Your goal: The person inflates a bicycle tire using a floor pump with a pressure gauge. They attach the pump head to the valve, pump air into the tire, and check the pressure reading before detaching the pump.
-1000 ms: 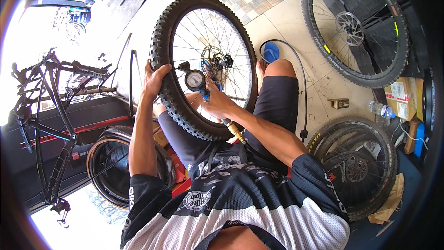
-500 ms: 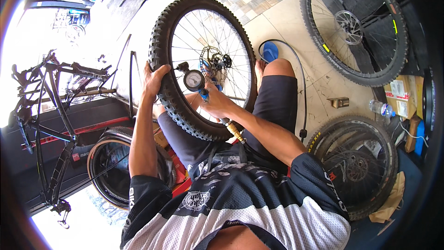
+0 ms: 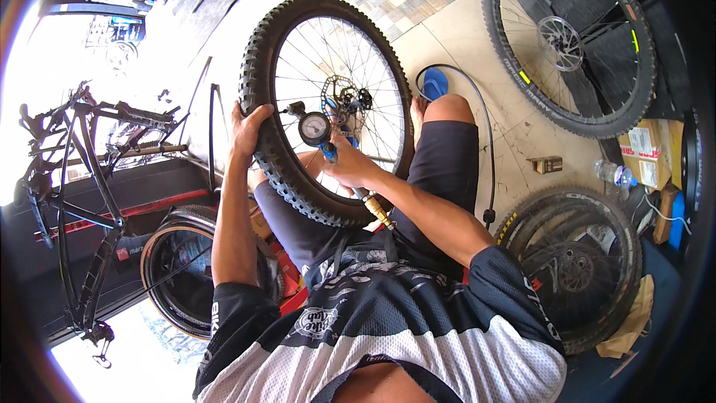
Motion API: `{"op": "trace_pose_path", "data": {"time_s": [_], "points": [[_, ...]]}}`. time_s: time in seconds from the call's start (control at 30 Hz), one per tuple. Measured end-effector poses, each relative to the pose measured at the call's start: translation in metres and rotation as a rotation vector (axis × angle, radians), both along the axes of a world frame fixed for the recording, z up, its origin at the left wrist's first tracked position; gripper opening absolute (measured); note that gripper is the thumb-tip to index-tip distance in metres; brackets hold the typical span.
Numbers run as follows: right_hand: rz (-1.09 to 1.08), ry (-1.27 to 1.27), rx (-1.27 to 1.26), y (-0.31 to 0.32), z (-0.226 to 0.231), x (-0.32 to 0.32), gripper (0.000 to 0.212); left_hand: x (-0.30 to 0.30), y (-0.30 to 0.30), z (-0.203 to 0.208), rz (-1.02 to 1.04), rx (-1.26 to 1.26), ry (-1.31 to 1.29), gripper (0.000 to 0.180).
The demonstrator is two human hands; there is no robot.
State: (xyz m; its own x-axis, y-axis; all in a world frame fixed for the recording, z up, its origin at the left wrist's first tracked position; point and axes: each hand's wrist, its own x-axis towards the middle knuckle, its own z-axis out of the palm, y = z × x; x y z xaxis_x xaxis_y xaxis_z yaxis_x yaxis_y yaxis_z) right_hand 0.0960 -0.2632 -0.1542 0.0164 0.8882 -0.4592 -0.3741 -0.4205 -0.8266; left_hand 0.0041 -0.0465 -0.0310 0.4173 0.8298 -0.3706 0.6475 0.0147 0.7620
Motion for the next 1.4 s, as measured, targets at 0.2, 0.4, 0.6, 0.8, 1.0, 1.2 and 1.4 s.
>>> {"op": "trace_pose_path", "data": {"time_s": [0.2, 0.4, 0.6, 0.8, 1.0, 1.2, 1.4], "points": [[-0.145, 0.104, -0.073, -0.016, 0.001, 0.01, 0.027, 0.0, -0.001, 0.001, -0.031, 0.068, -0.008, 0.073], [-0.19, 0.18, -0.032, -0.032, -0.005, 0.025, 0.02, -0.046, 0.028, -0.043, 0.076, -0.518, -0.611, 0.056], [-0.225, 0.155, -0.101, -0.042, -0.012, 0.036, 0.018, -0.077, 0.025, -0.135, -0.208, -0.455, -0.815, 0.049], [-0.274, 0.161, -0.193, -0.045, -0.011, 0.036, 0.016, -0.048, 0.021, -0.157, -0.183, -0.529, -0.921, 0.056], [-0.209, 0.161, -0.227, -0.042, -0.013, 0.039, 0.038, -0.032, 0.015, -0.154, -0.227, -0.521, -0.984, 0.046], [-0.177, 0.19, -0.238, -0.037, -0.009, 0.039, 0.034, -0.025, 0.002, -0.138, -0.088, -0.26, -0.73, 0.036], [-0.179, 0.21, -0.194, -0.034, -0.001, 0.043, 0.033, -0.019, -0.029, -0.17, -0.143, -0.312, -0.469, 0.028]]}}
